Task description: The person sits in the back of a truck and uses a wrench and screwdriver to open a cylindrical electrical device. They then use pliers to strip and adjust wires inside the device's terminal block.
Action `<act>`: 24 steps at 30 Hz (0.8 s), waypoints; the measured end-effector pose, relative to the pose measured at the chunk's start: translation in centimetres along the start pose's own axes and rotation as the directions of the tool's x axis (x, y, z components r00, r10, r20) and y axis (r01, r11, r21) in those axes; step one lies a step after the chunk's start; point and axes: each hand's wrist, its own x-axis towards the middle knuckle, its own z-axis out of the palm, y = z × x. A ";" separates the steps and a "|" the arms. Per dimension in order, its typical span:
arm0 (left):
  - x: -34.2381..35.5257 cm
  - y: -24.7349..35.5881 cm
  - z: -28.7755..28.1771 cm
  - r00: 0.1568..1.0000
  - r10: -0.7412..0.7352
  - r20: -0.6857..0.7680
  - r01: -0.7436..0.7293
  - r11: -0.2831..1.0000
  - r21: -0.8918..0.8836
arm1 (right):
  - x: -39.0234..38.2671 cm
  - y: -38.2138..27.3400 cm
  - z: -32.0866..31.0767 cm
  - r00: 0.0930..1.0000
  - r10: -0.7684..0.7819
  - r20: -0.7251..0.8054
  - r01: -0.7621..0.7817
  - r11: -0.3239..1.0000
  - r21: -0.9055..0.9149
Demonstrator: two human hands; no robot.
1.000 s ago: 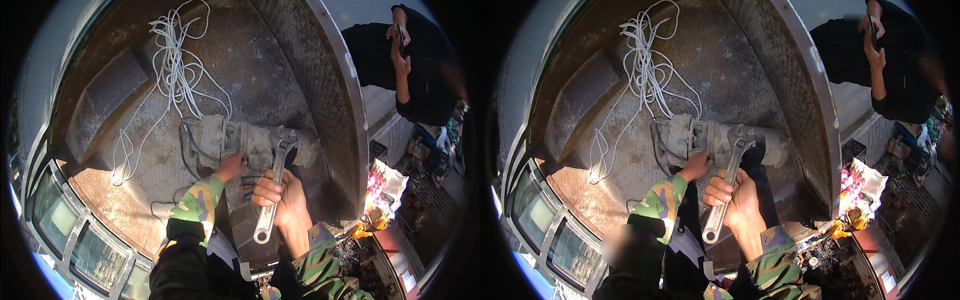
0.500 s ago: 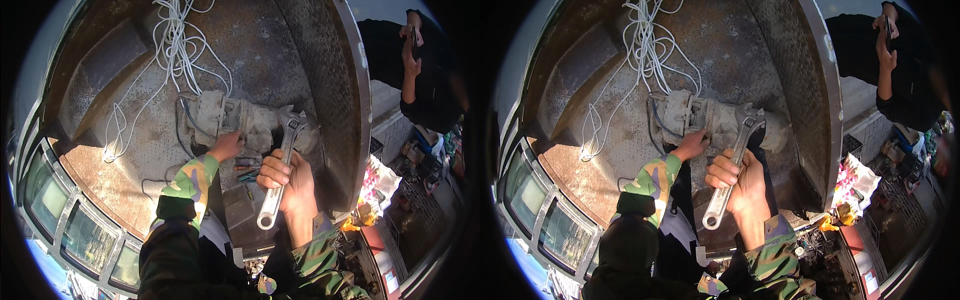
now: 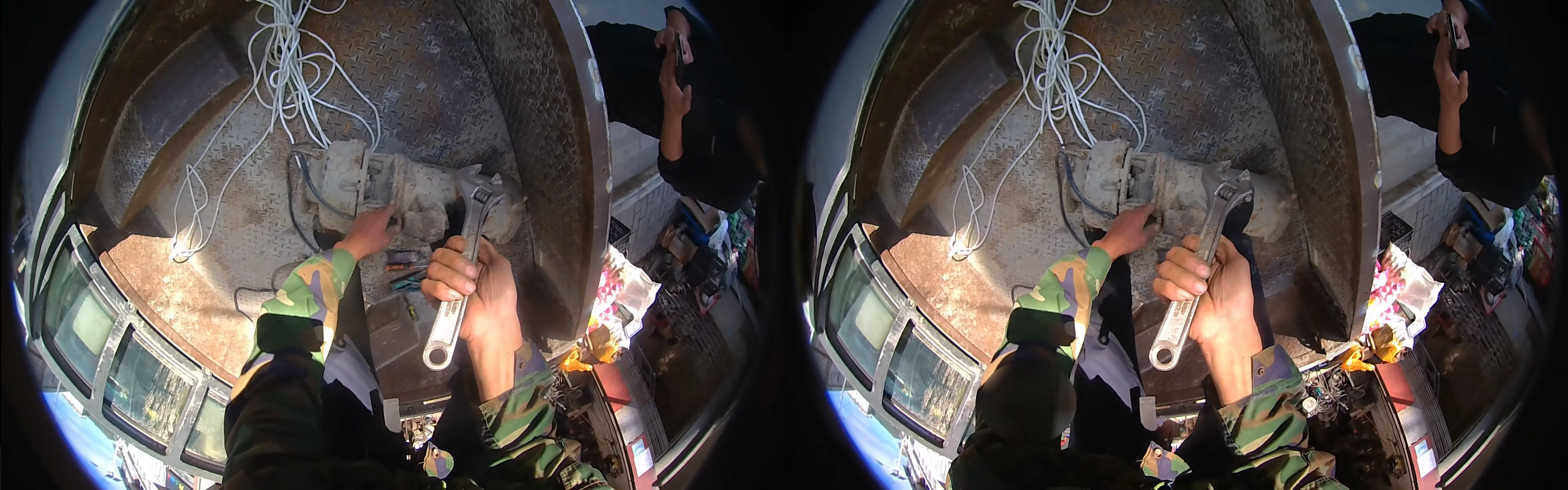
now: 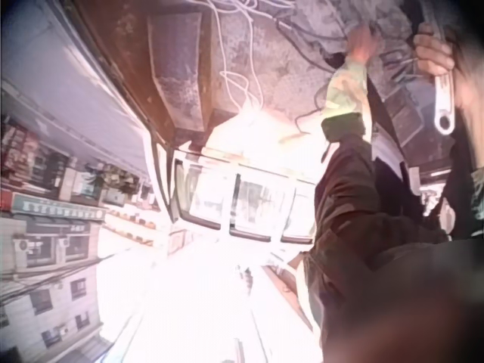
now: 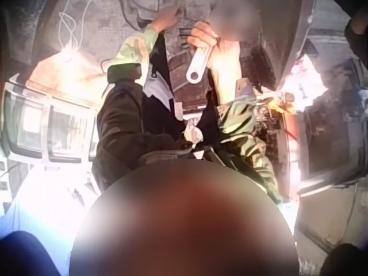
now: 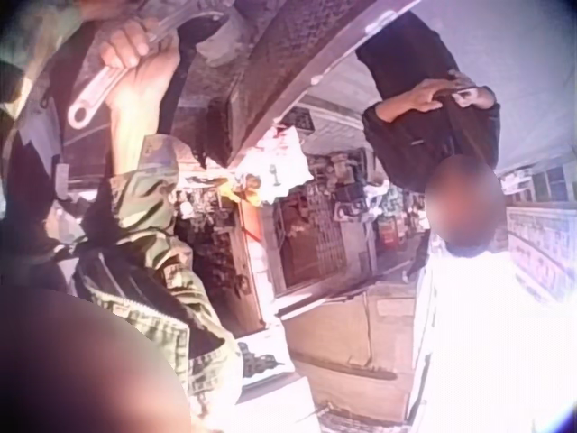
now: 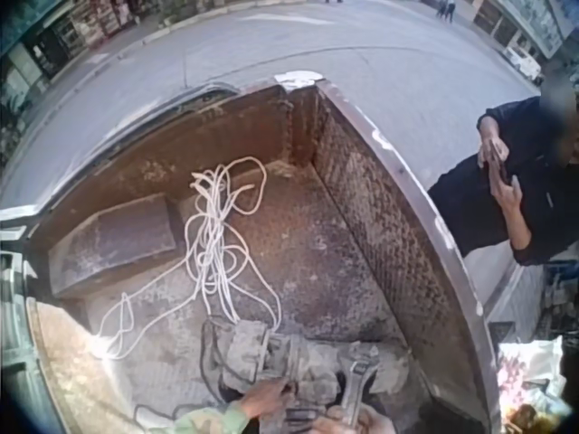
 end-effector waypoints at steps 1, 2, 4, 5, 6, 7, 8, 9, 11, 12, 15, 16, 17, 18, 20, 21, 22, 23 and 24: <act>-0.1 0.0 0.1 0.994 0.082 -0.067 -0.082 0.997 -0.003 | 0.0 0.0 0.0 1.000 -0.007 -0.008 0.007 1.000 -0.012; 0.0 -0.1 0.2 1.000 0.020 0.016 -0.021 1.000 0.004 | -0.1 0.1 0.1 1.000 -0.015 -0.016 0.014 1.000 -0.025; 0.6 -0.3 0.3 0.979 -0.102 0.179 0.098 0.995 0.032 | 0.0 0.2 0.1 0.999 -0.029 -0.021 0.028 0.999 -0.032; 0.8 -0.2 0.1 0.953 -0.196 0.232 0.173 0.978 0.116 | 0.1 0.0 0.1 1.000 -0.007 -0.018 0.007 1.000 -0.020; 1.6 0.1 0.2 0.919 -0.264 0.293 0.218 0.959 0.181 | -0.1 0.2 0.4 1.000 -0.019 -0.022 0.019 1.000 -0.012; 2.2 0.1 0.3 0.878 -0.339 0.337 0.262 0.931 0.255 | 0.0 0.3 0.2 1.000 -0.015 -0.020 0.015 1.000 -0.011; 2.6 -0.1 0.2 0.877 -0.338 0.342 0.271 0.935 0.230 | 0.1 0.2 0.1 1.000 -0.010 -0.018 0.010 1.000 -0.009; 3.1 -0.1 0.0 0.873 -0.337 0.352 0.278 0.938 0.206 | 0.1 0.2 -0.1 1.000 -0.008 -0.019 0.008 1.000 -0.003; 2.6 0.1 -0.4 0.905 -0.284 0.318 0.268 0.959 0.093 | 0.3 0.3 -0.4 1.000 -0.011 0.001 0.011 1.000 -0.006; 2.0 0.2 -1.0 0.935 -0.235 0.267 0.242 0.970 0.005 | 0.5 0.2 -0.6 1.000 -0.010 0.012 0.010 1.000 -0.007; 1.0 -0.2 -0.4 0.980 -0.142 0.139 0.153 0.986 -0.070 | 0.4 0.4 -0.2 1.000 -0.008 -0.022 0.008 1.000 -0.023; 1.1 -0.4 0.1 0.988 -0.115 0.101 0.122 0.991 -0.062 | 0.5 0.4 -0.1 1.000 -0.013 -0.025 0.012 1.000 -0.022; 1.3 -0.7 0.4 0.978 -0.141 0.156 0.144 0.990 -0.008 | 0.5 0.5 -0.1 0.999 -0.017 -0.028 0.016 1.000 -0.021; 1.8 -0.5 0.2 0.964 -0.169 0.206 0.163 0.986 0.048 | 0.5 0.5 -0.1 0.999 -0.019 -0.029 0.018 1.000 -0.020; 2.9 -0.8 0.3 0.926 -0.247 0.286 0.215 0.967 0.137 | 0.3 0.5 -0.1 0.999 -0.025 -0.041 0.024 1.000 -0.017; 3.5 -1.2 0.6 0.903 -0.296 0.313 0.253 0.952 0.170 | 0.3 0.6 -0.1 0.999 -0.025 -0.046 0.025 1.000 -0.016; 3.8 -1.6 0.9 0.876 -0.344 0.337 0.289 0.935 0.204 | 0.4 0.6 -0.2 0.999 -0.013 -0.034 0.012 1.000 -0.014; 3.9 -2.1 1.2 0.875 -0.350 0.334 0.302 0.935 0.187 | 0.4 0.5 -0.3 1.000 0.000 -0.022 0.000 1.000 -0.012; 4.1 -1.8 0.9 0.873 -0.352 0.338 0.309 0.935 0.174 | 0.5 0.4 -0.5 1.000 0.007 -0.009 -0.007 1.000 -0.002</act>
